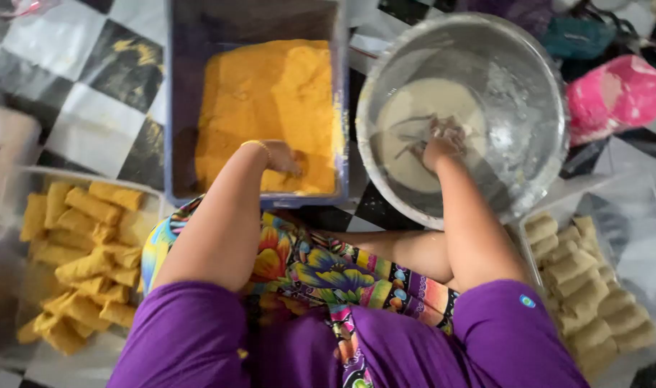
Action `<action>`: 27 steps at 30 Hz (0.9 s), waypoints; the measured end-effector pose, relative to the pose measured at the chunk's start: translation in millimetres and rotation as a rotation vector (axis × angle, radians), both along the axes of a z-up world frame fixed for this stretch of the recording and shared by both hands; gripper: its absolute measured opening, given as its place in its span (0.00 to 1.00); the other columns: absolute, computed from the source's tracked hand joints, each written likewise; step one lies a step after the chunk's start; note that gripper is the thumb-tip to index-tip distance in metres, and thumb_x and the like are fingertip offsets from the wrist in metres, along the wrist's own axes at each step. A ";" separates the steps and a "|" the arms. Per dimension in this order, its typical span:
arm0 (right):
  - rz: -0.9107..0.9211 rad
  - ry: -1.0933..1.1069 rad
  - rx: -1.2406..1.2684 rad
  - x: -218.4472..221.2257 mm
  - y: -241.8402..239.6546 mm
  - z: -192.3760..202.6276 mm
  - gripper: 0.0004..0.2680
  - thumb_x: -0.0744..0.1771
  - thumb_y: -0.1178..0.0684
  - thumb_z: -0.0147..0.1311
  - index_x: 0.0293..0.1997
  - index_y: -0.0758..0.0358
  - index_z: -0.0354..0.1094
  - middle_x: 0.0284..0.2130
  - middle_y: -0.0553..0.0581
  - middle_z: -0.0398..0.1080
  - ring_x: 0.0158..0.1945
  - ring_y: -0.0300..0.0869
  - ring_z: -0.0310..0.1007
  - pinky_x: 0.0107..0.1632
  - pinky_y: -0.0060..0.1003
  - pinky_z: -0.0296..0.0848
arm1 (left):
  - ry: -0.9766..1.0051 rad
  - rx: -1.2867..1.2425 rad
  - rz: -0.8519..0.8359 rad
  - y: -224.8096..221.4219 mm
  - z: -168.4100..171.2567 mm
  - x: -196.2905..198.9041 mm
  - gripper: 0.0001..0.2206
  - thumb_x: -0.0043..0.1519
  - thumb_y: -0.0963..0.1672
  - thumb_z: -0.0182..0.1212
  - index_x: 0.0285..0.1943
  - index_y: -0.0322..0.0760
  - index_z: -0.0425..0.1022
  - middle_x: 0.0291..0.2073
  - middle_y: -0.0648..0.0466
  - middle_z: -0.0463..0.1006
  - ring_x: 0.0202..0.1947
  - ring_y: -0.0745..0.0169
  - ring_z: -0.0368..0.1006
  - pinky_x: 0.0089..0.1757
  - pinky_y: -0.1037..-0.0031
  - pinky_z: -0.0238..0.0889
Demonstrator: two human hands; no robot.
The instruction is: Coating rolled food items with liquid batter and orange seasoning powder by hand
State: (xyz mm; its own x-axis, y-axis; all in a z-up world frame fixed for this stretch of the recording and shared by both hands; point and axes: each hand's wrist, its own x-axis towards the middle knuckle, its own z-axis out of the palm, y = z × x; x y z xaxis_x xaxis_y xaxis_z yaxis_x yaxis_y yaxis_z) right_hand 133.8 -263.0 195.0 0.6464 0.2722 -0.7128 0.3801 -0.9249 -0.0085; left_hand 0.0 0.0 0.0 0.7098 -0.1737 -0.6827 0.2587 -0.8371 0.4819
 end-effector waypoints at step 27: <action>-0.034 -0.189 0.232 62.6 -36.2 -126.2 0.23 0.72 0.43 0.29 0.77 0.61 0.32 0.70 0.71 0.54 0.73 0.59 0.56 0.75 0.57 0.43 | -0.439 -0.003 0.111 62.3 -92.4 62.9 0.27 0.57 0.49 0.55 0.65 0.32 0.76 0.58 0.38 0.77 0.59 0.30 0.70 0.59 0.49 0.63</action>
State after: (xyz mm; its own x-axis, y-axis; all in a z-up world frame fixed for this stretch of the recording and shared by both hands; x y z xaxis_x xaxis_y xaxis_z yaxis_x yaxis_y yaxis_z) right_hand 196.5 -299.2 68.7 0.7731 0.3897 -0.5005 0.3640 -0.9187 -0.1533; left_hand 62.9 62.3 -92.4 0.9464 -0.0820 -0.3125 0.1172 -0.8142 0.5686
